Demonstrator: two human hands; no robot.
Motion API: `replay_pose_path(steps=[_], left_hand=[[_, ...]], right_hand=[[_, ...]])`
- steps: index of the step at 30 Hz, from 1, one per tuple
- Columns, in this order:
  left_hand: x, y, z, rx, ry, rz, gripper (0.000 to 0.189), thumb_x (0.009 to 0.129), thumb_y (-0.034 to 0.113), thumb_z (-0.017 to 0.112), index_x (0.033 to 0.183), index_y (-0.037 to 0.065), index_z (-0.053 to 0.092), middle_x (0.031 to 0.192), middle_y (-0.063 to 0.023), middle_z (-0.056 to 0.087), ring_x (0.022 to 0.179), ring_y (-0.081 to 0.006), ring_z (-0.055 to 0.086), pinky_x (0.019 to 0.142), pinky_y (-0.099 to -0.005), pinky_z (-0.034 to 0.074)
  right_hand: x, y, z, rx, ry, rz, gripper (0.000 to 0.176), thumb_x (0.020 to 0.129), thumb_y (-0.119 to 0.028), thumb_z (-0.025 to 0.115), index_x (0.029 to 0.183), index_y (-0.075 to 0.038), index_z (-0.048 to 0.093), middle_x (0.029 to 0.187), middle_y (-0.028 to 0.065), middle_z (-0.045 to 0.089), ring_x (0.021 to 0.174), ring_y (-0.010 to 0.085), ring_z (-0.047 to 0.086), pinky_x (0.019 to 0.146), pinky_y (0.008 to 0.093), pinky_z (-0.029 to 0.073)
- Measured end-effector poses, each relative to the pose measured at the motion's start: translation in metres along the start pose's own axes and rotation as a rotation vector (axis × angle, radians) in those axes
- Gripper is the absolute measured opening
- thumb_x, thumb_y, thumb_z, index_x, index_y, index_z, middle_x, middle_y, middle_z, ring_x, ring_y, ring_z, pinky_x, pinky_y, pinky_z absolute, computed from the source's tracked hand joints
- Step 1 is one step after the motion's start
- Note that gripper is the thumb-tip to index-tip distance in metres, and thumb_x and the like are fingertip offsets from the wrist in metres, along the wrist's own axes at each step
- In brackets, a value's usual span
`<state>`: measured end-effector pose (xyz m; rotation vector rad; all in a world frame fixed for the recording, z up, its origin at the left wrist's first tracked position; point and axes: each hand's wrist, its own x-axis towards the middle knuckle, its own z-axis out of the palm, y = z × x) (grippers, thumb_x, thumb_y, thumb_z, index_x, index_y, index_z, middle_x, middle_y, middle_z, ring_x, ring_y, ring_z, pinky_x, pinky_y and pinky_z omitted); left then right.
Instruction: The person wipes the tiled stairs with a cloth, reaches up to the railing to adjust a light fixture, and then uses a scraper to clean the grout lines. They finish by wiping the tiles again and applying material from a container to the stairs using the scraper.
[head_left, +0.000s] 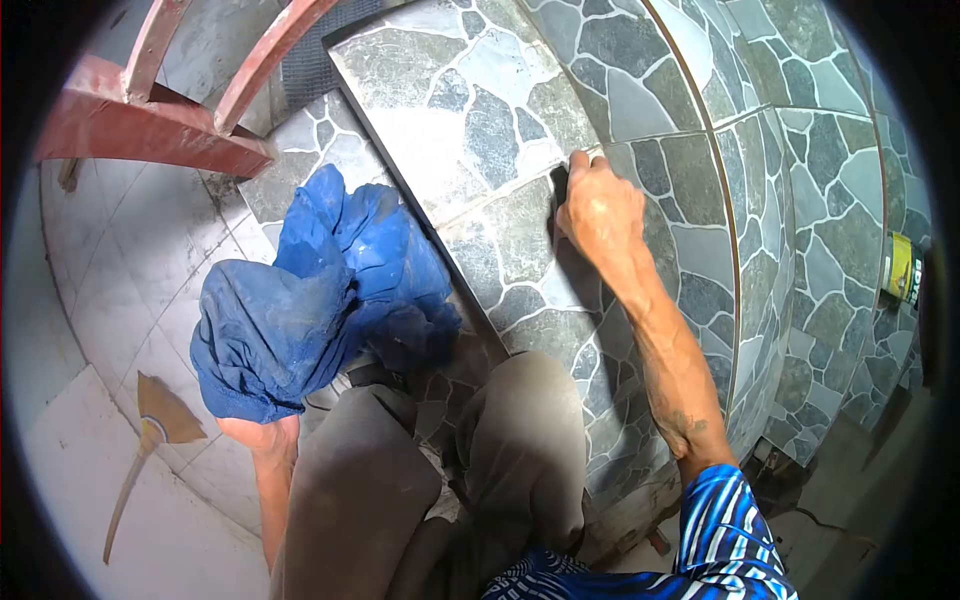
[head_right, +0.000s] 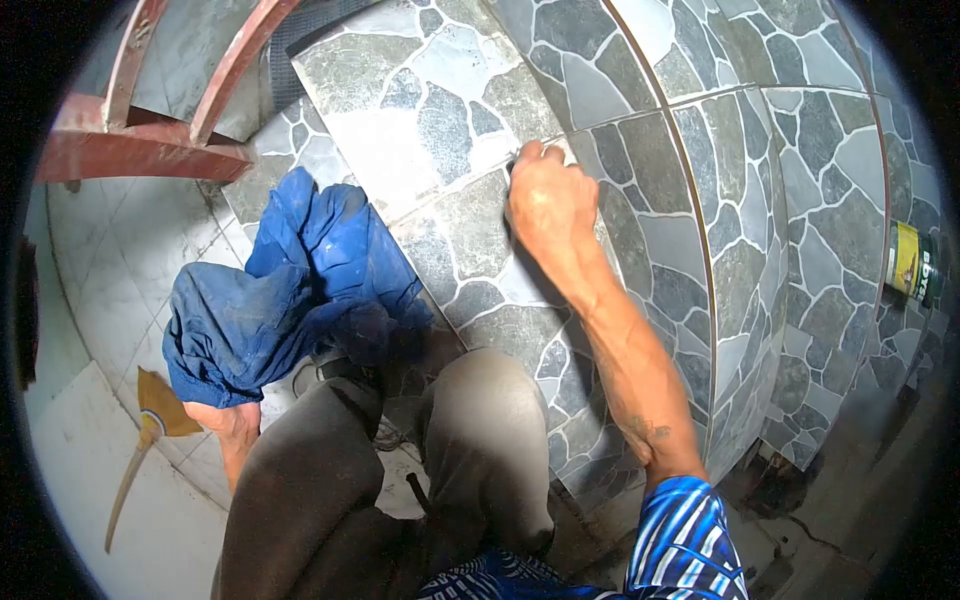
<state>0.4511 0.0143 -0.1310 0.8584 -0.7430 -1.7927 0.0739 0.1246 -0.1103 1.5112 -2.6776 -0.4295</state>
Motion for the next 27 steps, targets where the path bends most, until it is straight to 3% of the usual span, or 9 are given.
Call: replay_pose_path(steps=[4,6,7,10,12,16,20,24,27], left_hand=[[-0.002,0.001,0.005,0.132,0.083,0.006,0.06,0.099,0.036,0.041,0.144,-0.003,0.037,0.145,-0.0169,0.044,0.132,-0.0321,0.046,0.112,-0.0451,0.038],[-0.002,0.0,0.01,0.174,0.114,0.007,0.059,0.099,0.036,0.041,0.143,-0.003,0.037,0.145,-0.0168,0.044,0.132,-0.032,0.047,0.112,-0.0451,0.038],[-0.002,-0.001,0.011,0.173,0.111,0.004,0.059,0.099,0.036,0.041,0.143,-0.003,0.037,0.145,-0.0168,0.044,0.132,-0.032,0.047,0.112,-0.0451,0.038],[0.002,-0.004,0.011,0.159,0.082,0.007,0.059,0.099,0.036,0.041,0.143,-0.003,0.037,0.145,-0.0168,0.044,0.132,-0.032,0.047,0.112,-0.0451,0.037],[0.005,-0.004,0.01,0.164,0.068,0.005,0.059,0.099,0.036,0.041,0.143,-0.003,0.037,0.145,-0.0168,0.044,0.132,-0.0321,0.047,0.113,-0.045,0.037],[0.009,-0.001,0.01,0.167,0.034,0.01,0.059,0.099,0.035,0.041,0.143,-0.003,0.037,0.145,-0.0168,0.044,0.132,-0.0321,0.047,0.113,-0.045,0.037],[0.011,0.0,0.013,0.16,0.016,0.009,0.058,0.099,0.035,0.041,0.143,-0.003,0.037,0.145,-0.0168,0.044,0.132,-0.0321,0.047,0.113,-0.045,0.037],[0.009,0.001,0.014,0.144,0.004,-0.002,0.058,0.099,0.035,0.041,0.143,-0.003,0.037,0.145,-0.0168,0.044,0.132,-0.0321,0.047,0.113,-0.0449,0.037],[0.004,0.002,0.012,0.111,-0.006,-0.011,0.058,0.099,0.035,0.041,0.143,-0.003,0.037,0.145,-0.0168,0.044,0.132,-0.0321,0.047,0.113,-0.0449,0.037]], right_hand=[[0.016,-0.004,-0.009,-0.02,-0.19,0.109,0.025,0.079,-0.007,0.06,0.101,0.005,0.065,0.089,0.0215,0.07,0.077,0.0325,0.072,0.066,0.0427,0.059],[0.012,-0.014,-0.011,0.024,-0.113,0.051,0.02,0.081,-0.007,0.059,0.095,0.003,0.069,0.093,0.0198,0.071,0.083,0.0312,0.072,0.069,0.0419,0.059],[0.02,-0.006,-0.016,0.118,-0.194,0.056,0.023,0.078,-0.008,0.058,0.096,0.004,0.064,0.093,0.0269,0.068,0.077,0.0407,0.07,0.068,0.0471,0.058],[0.033,-0.003,-0.026,0.204,-0.346,0.171,0.022,0.079,-0.008,0.058,0.095,0.004,0.067,0.097,0.024,0.069,0.085,0.037,0.071,0.071,0.0432,0.058],[0.023,-0.031,-0.01,0.049,-0.204,0.164,0.02,0.08,-0.009,0.059,0.092,0.001,0.072,0.093,0.0185,0.072,0.09,0.0334,0.071,0.071,0.0402,0.058],[0.039,-0.01,-0.021,0.224,-0.271,0.235,0.019,0.081,-0.008,0.06,0.093,-0.003,0.074,0.101,0.0167,0.071,0.092,0.0287,0.07,0.072,0.0396,0.058],[0.026,-0.027,-0.014,-0.021,-0.186,0.214,0.016,0.081,-0.011,0.062,0.09,-0.004,0.074,0.093,0.0129,0.073,0.088,0.0263,0.071,0.071,0.0379,0.058],[0.033,0.01,-0.021,0.285,-0.323,0.266,0.023,0.079,-0.01,0.063,0.098,0.0,0.07,0.101,0.0212,0.069,0.093,0.0349,0.069,0.073,0.0427,0.057],[-0.005,-0.024,-0.013,0.241,-0.134,0.101,0.027,0.08,-0.011,0.063,0.105,-0.003,0.071,0.108,0.0214,0.068,0.099,0.033,0.068,0.075,0.0437,0.056]])
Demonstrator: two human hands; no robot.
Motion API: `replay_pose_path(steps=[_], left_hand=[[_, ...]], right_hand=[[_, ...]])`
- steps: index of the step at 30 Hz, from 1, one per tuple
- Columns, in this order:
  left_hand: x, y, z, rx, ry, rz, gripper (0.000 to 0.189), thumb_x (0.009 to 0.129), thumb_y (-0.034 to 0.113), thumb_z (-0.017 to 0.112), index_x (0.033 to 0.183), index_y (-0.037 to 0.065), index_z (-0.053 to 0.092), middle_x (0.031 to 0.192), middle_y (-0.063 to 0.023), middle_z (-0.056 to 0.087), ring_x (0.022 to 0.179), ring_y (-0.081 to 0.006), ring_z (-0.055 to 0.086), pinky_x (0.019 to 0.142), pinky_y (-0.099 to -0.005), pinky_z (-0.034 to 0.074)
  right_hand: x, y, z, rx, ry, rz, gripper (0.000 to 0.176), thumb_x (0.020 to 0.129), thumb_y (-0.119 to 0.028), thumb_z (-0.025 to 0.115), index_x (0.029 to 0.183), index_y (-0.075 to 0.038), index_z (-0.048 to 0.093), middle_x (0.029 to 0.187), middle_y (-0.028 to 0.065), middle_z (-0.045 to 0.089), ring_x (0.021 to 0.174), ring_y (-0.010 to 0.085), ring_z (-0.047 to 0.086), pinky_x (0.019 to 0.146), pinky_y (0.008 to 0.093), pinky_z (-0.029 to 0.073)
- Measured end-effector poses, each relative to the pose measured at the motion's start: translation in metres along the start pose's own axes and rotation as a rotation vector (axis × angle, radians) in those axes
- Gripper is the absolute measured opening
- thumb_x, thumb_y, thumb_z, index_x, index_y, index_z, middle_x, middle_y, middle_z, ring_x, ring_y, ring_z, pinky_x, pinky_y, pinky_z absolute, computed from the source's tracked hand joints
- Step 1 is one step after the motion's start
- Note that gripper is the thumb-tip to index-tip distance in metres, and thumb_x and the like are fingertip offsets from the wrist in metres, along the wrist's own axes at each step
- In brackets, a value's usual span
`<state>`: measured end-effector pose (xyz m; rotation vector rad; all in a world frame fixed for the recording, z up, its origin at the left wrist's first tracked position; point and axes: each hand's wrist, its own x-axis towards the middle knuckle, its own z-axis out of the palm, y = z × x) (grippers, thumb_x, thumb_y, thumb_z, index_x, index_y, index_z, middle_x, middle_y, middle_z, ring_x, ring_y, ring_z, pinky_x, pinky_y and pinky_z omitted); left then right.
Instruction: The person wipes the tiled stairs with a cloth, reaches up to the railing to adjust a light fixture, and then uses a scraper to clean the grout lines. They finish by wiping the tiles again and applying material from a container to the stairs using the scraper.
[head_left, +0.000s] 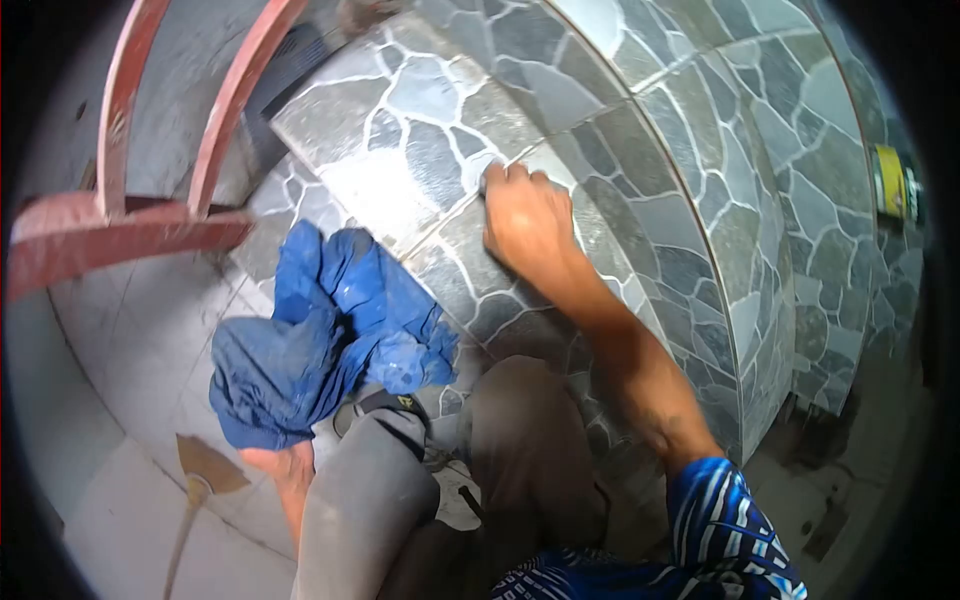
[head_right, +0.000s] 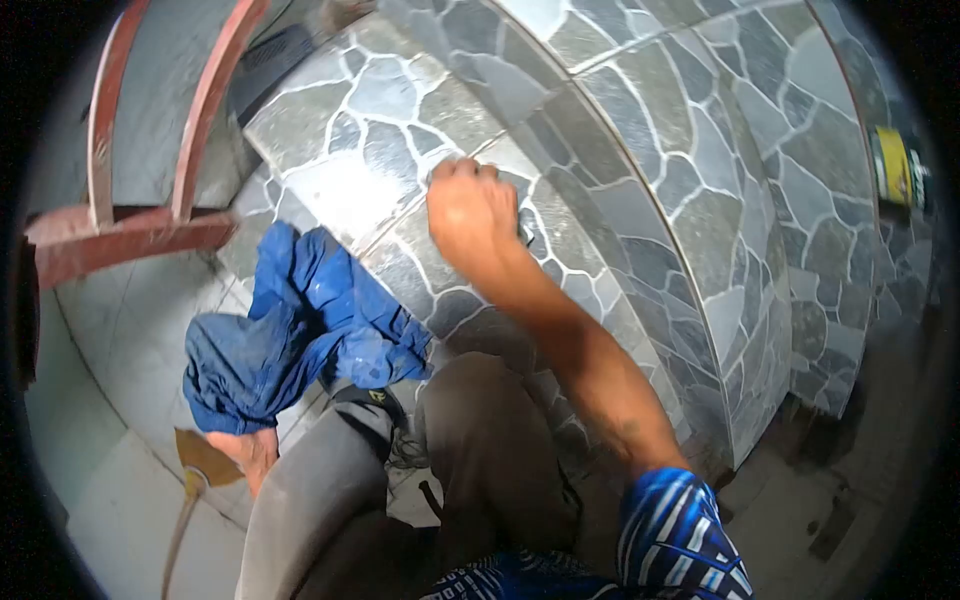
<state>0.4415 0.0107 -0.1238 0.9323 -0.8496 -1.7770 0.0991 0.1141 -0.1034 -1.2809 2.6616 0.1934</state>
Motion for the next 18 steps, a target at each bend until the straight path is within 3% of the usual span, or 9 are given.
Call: replay_pose_path(steps=[3,6,8,9,11,12,15,17,18], left_hand=[[-0.003,-0.002,-0.004,-0.032,-0.011,-0.003,0.058,0.099,0.035,0.042,0.143,-0.003,0.037,0.145,-0.0168,0.044,0.132,-0.0321,0.047,0.113,-0.0449,0.037],[-0.004,0.001,0.001,0.008,0.035,0.0,0.058,0.099,0.035,0.042,0.143,-0.003,0.037,0.145,-0.0169,0.044,0.132,-0.032,0.047,0.113,-0.0449,0.037],[-0.003,0.004,0.007,0.059,0.086,0.002,0.058,0.099,0.035,0.043,0.143,-0.002,0.038,0.145,-0.0169,0.044,0.132,-0.0317,0.046,0.113,-0.0451,0.037],[-0.004,0.004,0.008,0.054,0.114,-0.009,0.058,0.099,0.035,0.043,0.143,-0.002,0.038,0.145,-0.0169,0.044,0.133,-0.0314,0.046,0.113,-0.0451,0.036],[-0.004,0.004,0.01,0.04,0.162,-0.03,0.058,0.099,0.035,0.043,0.143,-0.003,0.037,0.145,-0.0168,0.044,0.133,-0.0309,0.045,0.114,-0.0451,0.036],[-0.005,0.002,0.011,-0.084,0.088,0.003,0.048,0.101,0.028,0.038,0.139,-0.001,0.044,0.138,-0.0161,0.052,0.127,-0.0301,0.051,0.111,-0.0443,0.039],[-0.007,-0.003,0.016,-0.067,0.024,0.003,0.05,0.1,0.029,0.039,0.14,-0.001,0.043,0.139,-0.0165,0.051,0.127,-0.0301,0.051,0.111,-0.044,0.039],[-0.007,-0.004,0.019,-0.041,0.046,0.011,0.052,0.099,0.031,0.04,0.14,-0.002,0.042,0.139,-0.017,0.051,0.127,-0.0304,0.052,0.11,-0.0437,0.039],[-0.008,-0.006,0.017,-0.027,0.064,0.022,0.053,0.099,0.032,0.041,0.14,-0.002,0.042,0.139,-0.0171,0.051,0.127,-0.0305,0.052,0.11,-0.0436,0.039]], right_hand=[[-0.038,-0.016,0.002,0.214,0.031,-0.244,0.033,0.081,-0.009,0.06,0.111,-0.003,0.069,0.102,0.0235,0.069,0.097,0.0348,0.068,0.082,0.0453,0.055],[-0.024,0.029,0.002,0.556,-0.001,-0.212,0.039,0.08,-0.006,0.054,0.117,-0.003,0.066,0.102,0.0203,0.07,0.089,0.0328,0.068,0.076,0.0445,0.054],[-0.006,0.053,-0.02,0.682,-0.229,0.013,0.031,0.088,-0.013,0.055,0.114,0.0,0.067,0.076,0.0091,0.068,0.064,0.0146,0.062,0.062,0.0339,0.049],[0.003,0.061,-0.026,0.657,-0.358,0.105,0.027,0.09,-0.016,0.058,0.108,0.001,0.067,0.073,0.004,0.064,0.063,0.0097,0.057,0.059,0.0308,0.047],[0.019,0.056,-0.033,0.59,-0.479,0.137,0.039,0.087,-0.02,0.06,0.117,0.004,0.064,0.09,0.025,0.071,0.085,0.0317,0.07,0.079,0.0415,0.052],[0.02,0.042,-0.035,0.58,-0.423,0.049,0.037,0.087,-0.02,0.061,0.115,0.004,0.065,0.09,0.0252,0.071,0.086,0.0318,0.07,0.079,0.0418,0.052],[0.023,-0.004,-0.035,0.464,-0.393,-0.163,0.031,0.087,-0.021,0.062,0.107,0.003,0.068,0.091,0.0249,0.07,0.089,0.0328,0.07,0.082,0.0429,0.052],[0.034,0.005,-0.019,0.495,-0.366,-0.289,0.028,0.088,-0.018,0.061,0.104,0.003,0.068,0.086,0.0227,0.071,0.082,0.0304,0.07,0.079,0.0433,0.052],[0.039,0.014,-0.026,0.535,-0.433,-0.22,0.026,0.088,-0.017,0.06,0.104,0.003,0.068,0.083,0.0215,0.071,0.079,0.0291,0.07,0.077,0.043,0.052]])
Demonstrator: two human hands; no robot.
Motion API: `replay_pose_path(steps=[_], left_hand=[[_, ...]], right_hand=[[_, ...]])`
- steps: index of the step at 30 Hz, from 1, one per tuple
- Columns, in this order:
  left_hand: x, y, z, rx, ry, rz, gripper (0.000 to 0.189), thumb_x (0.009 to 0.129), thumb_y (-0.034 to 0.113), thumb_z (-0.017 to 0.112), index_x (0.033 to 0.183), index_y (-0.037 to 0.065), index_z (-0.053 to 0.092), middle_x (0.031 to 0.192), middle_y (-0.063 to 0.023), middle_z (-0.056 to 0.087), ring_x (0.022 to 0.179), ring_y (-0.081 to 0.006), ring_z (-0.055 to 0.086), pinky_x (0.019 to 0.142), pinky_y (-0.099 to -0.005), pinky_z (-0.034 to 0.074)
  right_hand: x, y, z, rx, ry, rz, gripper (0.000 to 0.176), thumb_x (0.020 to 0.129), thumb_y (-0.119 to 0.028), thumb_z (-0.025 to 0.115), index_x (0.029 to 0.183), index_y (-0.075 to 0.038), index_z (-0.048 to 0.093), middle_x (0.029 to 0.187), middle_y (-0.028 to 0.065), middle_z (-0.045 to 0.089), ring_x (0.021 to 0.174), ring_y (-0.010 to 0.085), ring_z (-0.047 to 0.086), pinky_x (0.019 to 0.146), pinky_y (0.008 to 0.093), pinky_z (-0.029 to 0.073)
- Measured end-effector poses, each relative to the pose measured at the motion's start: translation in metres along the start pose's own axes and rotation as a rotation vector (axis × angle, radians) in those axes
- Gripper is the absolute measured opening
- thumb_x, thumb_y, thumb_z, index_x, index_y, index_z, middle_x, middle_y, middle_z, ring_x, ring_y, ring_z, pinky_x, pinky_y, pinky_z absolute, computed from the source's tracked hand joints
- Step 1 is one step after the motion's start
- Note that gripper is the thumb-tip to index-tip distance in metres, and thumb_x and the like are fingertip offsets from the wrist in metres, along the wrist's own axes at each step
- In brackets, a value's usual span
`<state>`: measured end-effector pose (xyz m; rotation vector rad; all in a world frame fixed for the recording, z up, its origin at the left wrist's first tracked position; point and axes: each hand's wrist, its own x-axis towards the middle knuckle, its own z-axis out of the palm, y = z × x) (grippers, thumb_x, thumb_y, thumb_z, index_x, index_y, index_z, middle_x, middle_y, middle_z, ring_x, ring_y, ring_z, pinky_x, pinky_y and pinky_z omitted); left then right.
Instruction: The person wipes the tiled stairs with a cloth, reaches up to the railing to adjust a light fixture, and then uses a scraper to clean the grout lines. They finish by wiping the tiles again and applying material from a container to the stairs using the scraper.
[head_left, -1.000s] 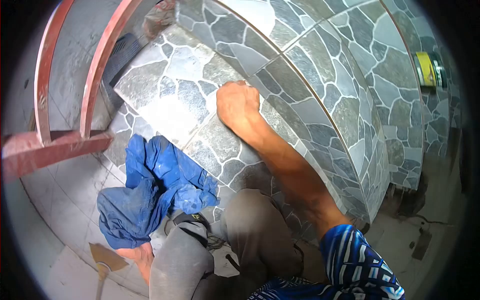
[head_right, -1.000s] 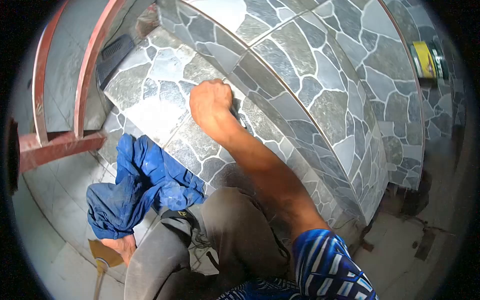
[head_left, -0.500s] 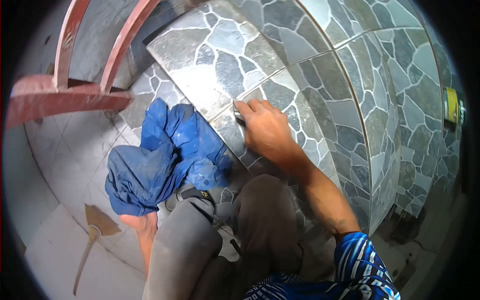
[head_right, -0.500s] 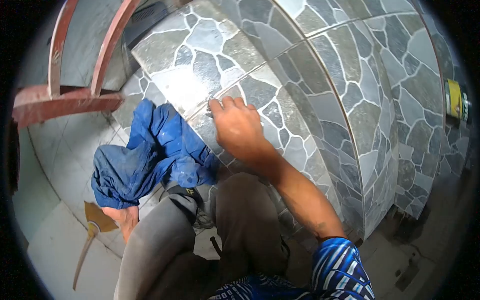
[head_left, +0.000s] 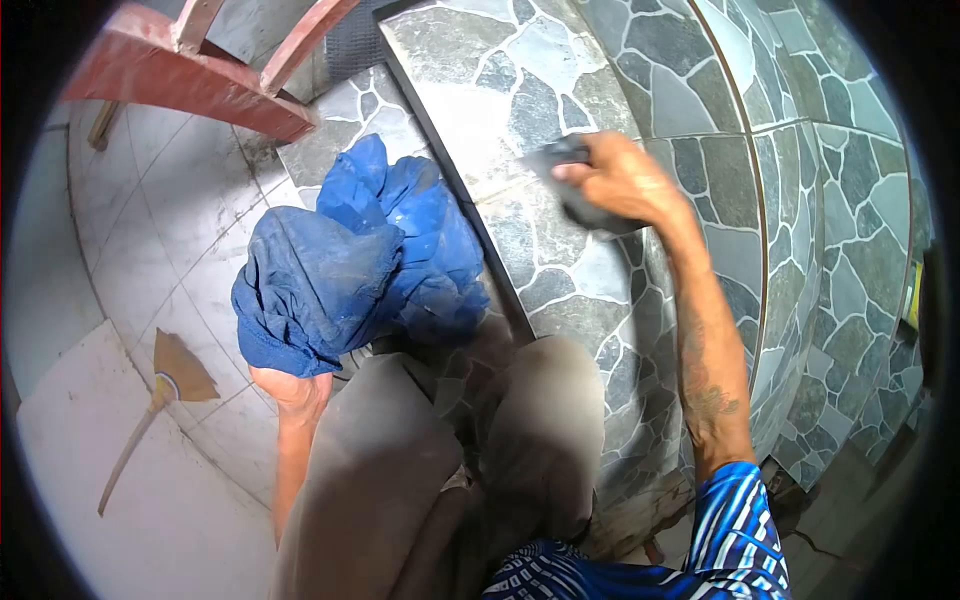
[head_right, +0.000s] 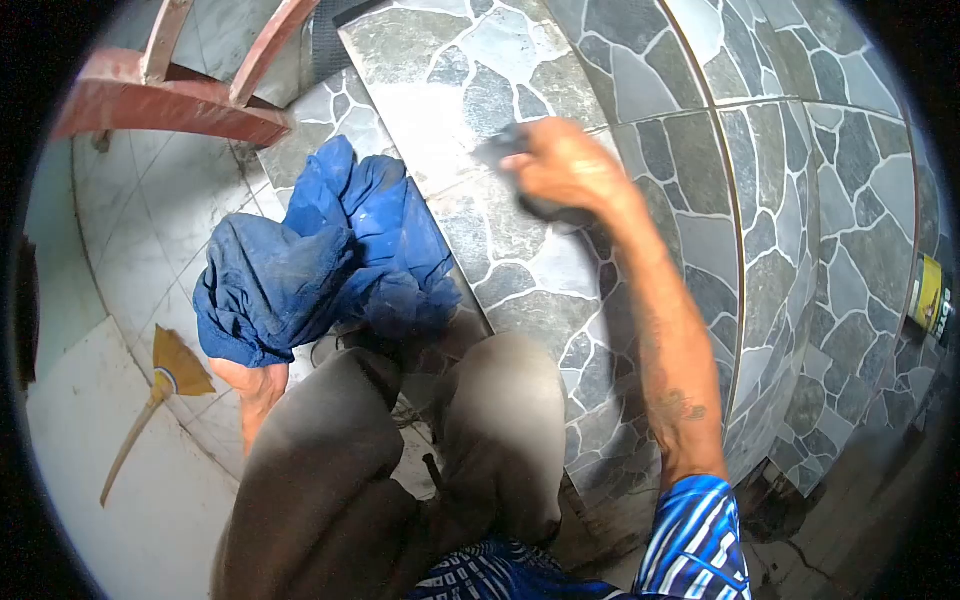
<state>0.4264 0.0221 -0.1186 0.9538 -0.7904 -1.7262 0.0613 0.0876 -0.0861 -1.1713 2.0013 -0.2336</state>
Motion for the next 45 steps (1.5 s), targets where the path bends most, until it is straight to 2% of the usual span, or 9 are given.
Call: replay_pose_path(steps=[3,6,18,21,23,29,32,37,45], left_hand=[[-0.002,0.002,-0.013,-0.017,0.042,0.002,0.054,0.099,0.033,0.04,0.14,-0.002,0.041,0.138,-0.0176,0.051,0.126,-0.031,0.052,0.11,-0.0435,0.04],[-0.001,0.005,-0.012,-0.05,0.016,-0.005,0.055,0.099,0.034,0.041,0.14,-0.002,0.041,0.137,-0.0178,0.052,0.125,-0.0308,0.053,0.109,-0.0434,0.041],[-0.002,-0.006,-0.025,-0.026,0.09,-0.061,0.059,0.1,0.034,0.035,0.147,-0.003,0.033,0.148,-0.0158,0.043,0.135,-0.0302,0.043,0.115,-0.0424,0.032],[-0.002,-0.004,-0.028,-0.044,0.013,-0.035,0.056,0.099,0.034,0.04,0.143,0.0,0.038,0.141,-0.0151,0.049,0.128,-0.0294,0.05,0.11,-0.0424,0.038],[0.0,-0.002,-0.025,-0.049,-0.022,-0.019,0.053,0.099,0.033,0.042,0.142,0.002,0.041,0.138,-0.0148,0.052,0.125,-0.0291,0.052,0.108,-0.0424,0.041],[-0.007,-0.007,-0.046,0.06,0.056,-0.066,0.055,0.1,0.034,0.041,0.145,0.003,0.038,0.141,-0.0146,0.049,0.129,-0.029,0.049,0.111,-0.0434,0.037],[-0.002,-0.004,-0.041,-0.018,0.006,-0.058,0.061,0.098,0.041,0.043,0.146,0.003,0.036,0.143,-0.0144,0.047,0.131,-0.0284,0.047,0.112,-0.0436,0.036],[-0.008,0.001,-0.057,0.039,-0.032,-0.075,0.071,0.095,0.051,0.041,0.147,0.004,0.034,0.146,-0.0142,0.045,0.133,-0.0288,0.045,0.114,-0.0444,0.034],[-0.017,-0.001,-0.057,-0.039,0.003,-0.063,0.054,0.1,0.039,0.04,0.136,-0.002,0.047,0.132,-0.0115,0.054,0.123,-0.0227,0.051,0.107,-0.0383,0.038]], right_hand=[[0.0,0.027,-0.01,0.193,-0.047,0.113,0.025,0.087,-0.015,0.062,0.103,0.003,0.069,0.078,0.0197,0.07,0.074,0.0267,0.069,0.073,0.0415,0.052],[0.0,-0.018,-0.004,-0.197,-0.122,0.005,0.027,0.087,-0.014,0.063,0.107,0.003,0.069,0.083,0.0216,0.071,0.078,0.0251,0.069,0.073,0.0406,0.052],[0.013,-0.004,-0.033,-0.208,-0.149,0.053,0.027,0.089,-0.014,0.061,0.109,0.001,0.07,0.083,0.0187,0.072,0.074,0.0269,0.069,0.073,0.0446,0.053],[0.013,-0.006,0.004,-0.092,-0.018,-0.246,0.024,0.089,-0.015,0.062,0.105,0.001,0.071,0.071,0.0169,0.069,0.068,0.0264,0.067,0.069,0.0435,0.051],[0.011,-0.031,0.008,-0.252,-0.109,-0.132,0.024,0.086,-0.014,0.064,0.103,0.002,0.07,0.072,0.0157,0.07,0.065,0.0246,0.066,0.064,0.0421,0.05],[-0.001,-0.049,0.026,0.163,-0.034,0.196,0.029,0.086,-0.02,0.064,0.102,0.003,0.069,0.079,0.0251,0.068,0.071,0.0328,0.067,0.071,0.0396,0.051],[0.0,-0.067,0.029,0.01,0.016,0.19,0.032,0.086,-0.021,0.063,0.108,0.001,0.069,0.085,0.0212,0.071,0.079,0.0282,0.068,0.077,0.0404,0.05],[-0.009,-0.052,0.047,0.177,0.113,0.224,0.035,0.085,-0.024,0.061,0.107,0.002,0.068,0.083,0.0272,0.067,0.081,0.0379,0.067,0.078,0.0419,0.049],[-0.018,-0.058,0.063,0.18,0.183,0.153,0.029,0.086,-0.02,0.059,0.101,0.003,0.067,0.078,0.0267,0.066,0.078,0.0385,0.067,0.075,0.0425,0.05]])
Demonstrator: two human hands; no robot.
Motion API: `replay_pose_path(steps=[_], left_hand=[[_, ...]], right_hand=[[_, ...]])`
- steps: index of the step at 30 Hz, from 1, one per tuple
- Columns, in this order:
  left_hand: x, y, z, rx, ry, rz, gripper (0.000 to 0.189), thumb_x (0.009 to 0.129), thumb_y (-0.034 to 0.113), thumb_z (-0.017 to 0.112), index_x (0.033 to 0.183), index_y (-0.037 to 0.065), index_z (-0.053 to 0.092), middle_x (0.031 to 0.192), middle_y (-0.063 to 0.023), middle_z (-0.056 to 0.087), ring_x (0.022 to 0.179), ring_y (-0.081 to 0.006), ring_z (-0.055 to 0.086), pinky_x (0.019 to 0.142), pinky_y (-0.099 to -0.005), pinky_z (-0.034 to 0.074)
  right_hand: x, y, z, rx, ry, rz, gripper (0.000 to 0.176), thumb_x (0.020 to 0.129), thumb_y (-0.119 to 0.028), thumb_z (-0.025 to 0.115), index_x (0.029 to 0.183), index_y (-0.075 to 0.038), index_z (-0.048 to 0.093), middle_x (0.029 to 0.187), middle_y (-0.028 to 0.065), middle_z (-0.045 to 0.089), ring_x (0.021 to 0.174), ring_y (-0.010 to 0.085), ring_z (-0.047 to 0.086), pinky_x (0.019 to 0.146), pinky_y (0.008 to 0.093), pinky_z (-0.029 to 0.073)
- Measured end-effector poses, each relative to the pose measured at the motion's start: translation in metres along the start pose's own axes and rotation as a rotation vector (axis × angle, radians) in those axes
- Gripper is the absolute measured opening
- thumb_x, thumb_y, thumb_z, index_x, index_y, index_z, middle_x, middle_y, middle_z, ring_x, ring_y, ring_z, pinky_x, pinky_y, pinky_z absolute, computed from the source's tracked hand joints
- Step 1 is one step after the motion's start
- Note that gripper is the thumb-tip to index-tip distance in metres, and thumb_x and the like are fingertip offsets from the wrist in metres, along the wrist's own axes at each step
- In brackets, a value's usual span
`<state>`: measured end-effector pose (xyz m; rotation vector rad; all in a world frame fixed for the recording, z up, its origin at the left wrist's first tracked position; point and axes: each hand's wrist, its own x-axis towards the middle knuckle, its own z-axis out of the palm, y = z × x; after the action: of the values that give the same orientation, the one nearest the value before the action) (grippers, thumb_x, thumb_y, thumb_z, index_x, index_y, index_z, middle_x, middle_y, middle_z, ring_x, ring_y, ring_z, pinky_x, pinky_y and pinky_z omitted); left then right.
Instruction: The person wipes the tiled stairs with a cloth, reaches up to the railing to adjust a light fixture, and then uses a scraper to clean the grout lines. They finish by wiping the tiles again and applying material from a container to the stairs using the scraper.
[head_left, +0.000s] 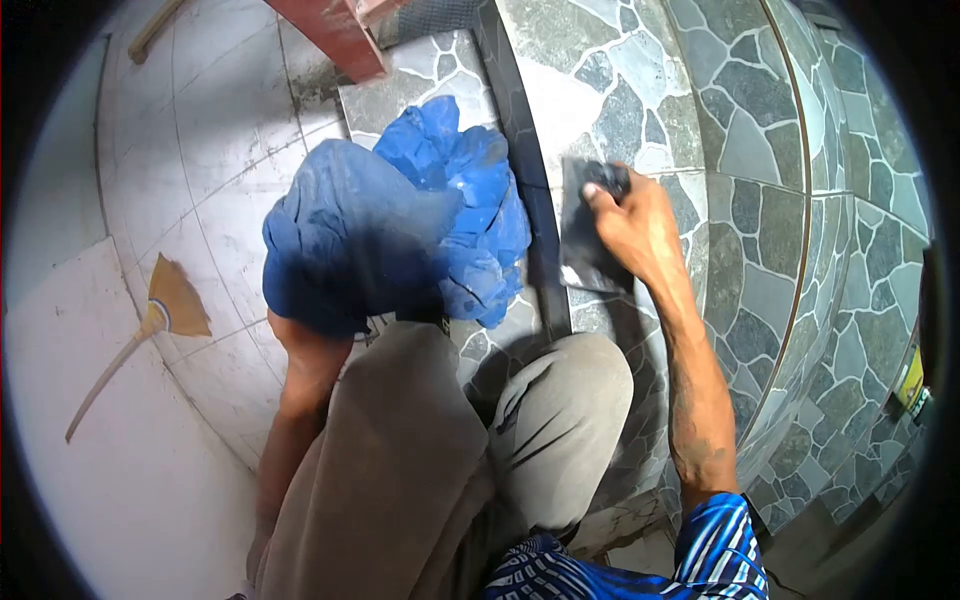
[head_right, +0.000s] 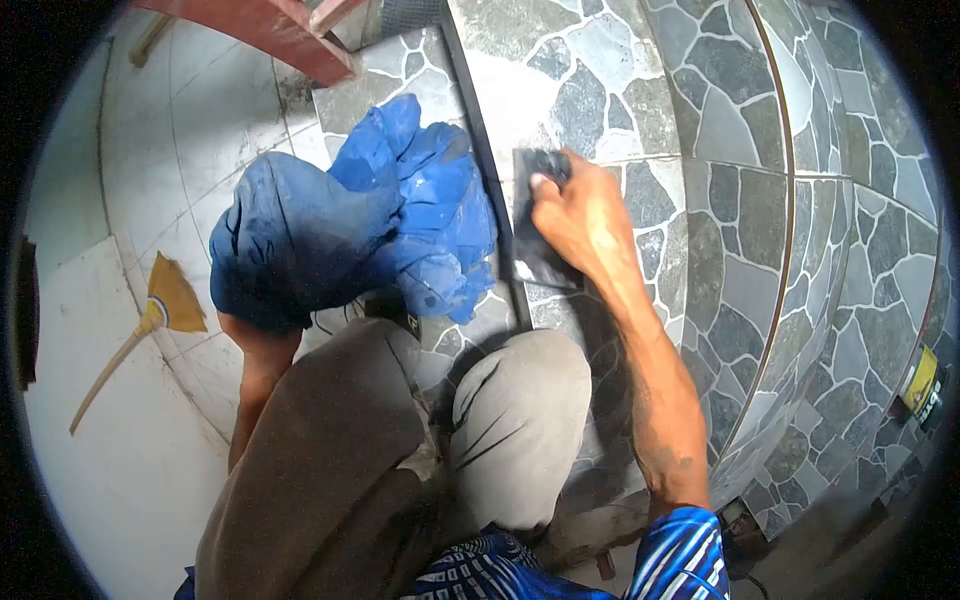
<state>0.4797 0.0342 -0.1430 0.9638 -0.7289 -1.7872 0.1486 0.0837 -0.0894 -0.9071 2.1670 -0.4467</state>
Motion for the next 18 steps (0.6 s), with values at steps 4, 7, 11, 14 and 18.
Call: replay_pose_path(steps=[4,7,11,14,18], left_hand=[[0.007,-0.001,0.014,0.056,0.032,0.003,0.053,0.101,0.038,0.039,0.135,-0.003,0.047,0.129,-0.0112,0.055,0.12,-0.0222,0.052,0.105,-0.0379,0.041],[0.009,0.001,0.014,0.687,-0.043,0.29,0.049,0.102,0.032,0.041,0.134,-0.004,0.048,0.129,-0.0118,0.056,0.119,-0.0234,0.053,0.103,-0.0373,0.043],[0.006,0.006,0.026,-0.28,-0.072,-0.047,0.041,0.097,0.015,0.052,0.132,-0.007,0.049,0.127,-0.0116,0.058,0.115,-0.0262,0.057,0.099,-0.036,0.045],[0.005,-0.004,0.015,0.295,0.011,0.187,0.043,0.087,0.008,0.064,0.128,-0.004,0.053,0.123,-0.0118,0.061,0.111,-0.0277,0.06,0.096,-0.0364,0.047],[-0.004,0.0,-0.009,1.375,-0.122,0.604,0.061,0.073,0.014,0.08,0.128,0.002,0.056,0.122,-0.0123,0.064,0.115,-0.0312,0.06,0.099,-0.0387,0.044]], right_hand=[[0.013,-0.003,0.01,0.014,0.029,0.004,0.027,0.087,-0.017,0.058,0.103,0.004,0.067,0.083,0.0244,0.069,0.083,0.0338,0.069,0.077,0.04,0.05],[-0.008,0.01,0.004,0.068,0.025,-0.002,0.03,0.087,-0.017,0.059,0.108,0.005,0.065,0.087,0.0253,0.069,0.083,0.0327,0.069,0.077,0.0398,0.051],[-0.003,-0.01,0.007,0.1,0.002,0.113,0.03,0.087,-0.015,0.06,0.109,0.005,0.066,0.082,0.0219,0.069,0.079,0.0271,0.067,0.076,0.0376,0.05],[-0.009,-0.011,0.003,0.016,-0.044,0.197,0.029,0.087,-0.014,0.06,0.107,0.005,0.066,0.081,0.0197,0.069,0.078,0.0254,0.067,0.074,0.0367,0.05],[-0.015,0.012,0.024,0.194,0.15,-0.019,0.025,0.087,-0.013,0.059,0.103,0.005,0.066,0.082,0.0187,0.07,0.077,0.0253,0.067,0.073,0.0365,0.05]])
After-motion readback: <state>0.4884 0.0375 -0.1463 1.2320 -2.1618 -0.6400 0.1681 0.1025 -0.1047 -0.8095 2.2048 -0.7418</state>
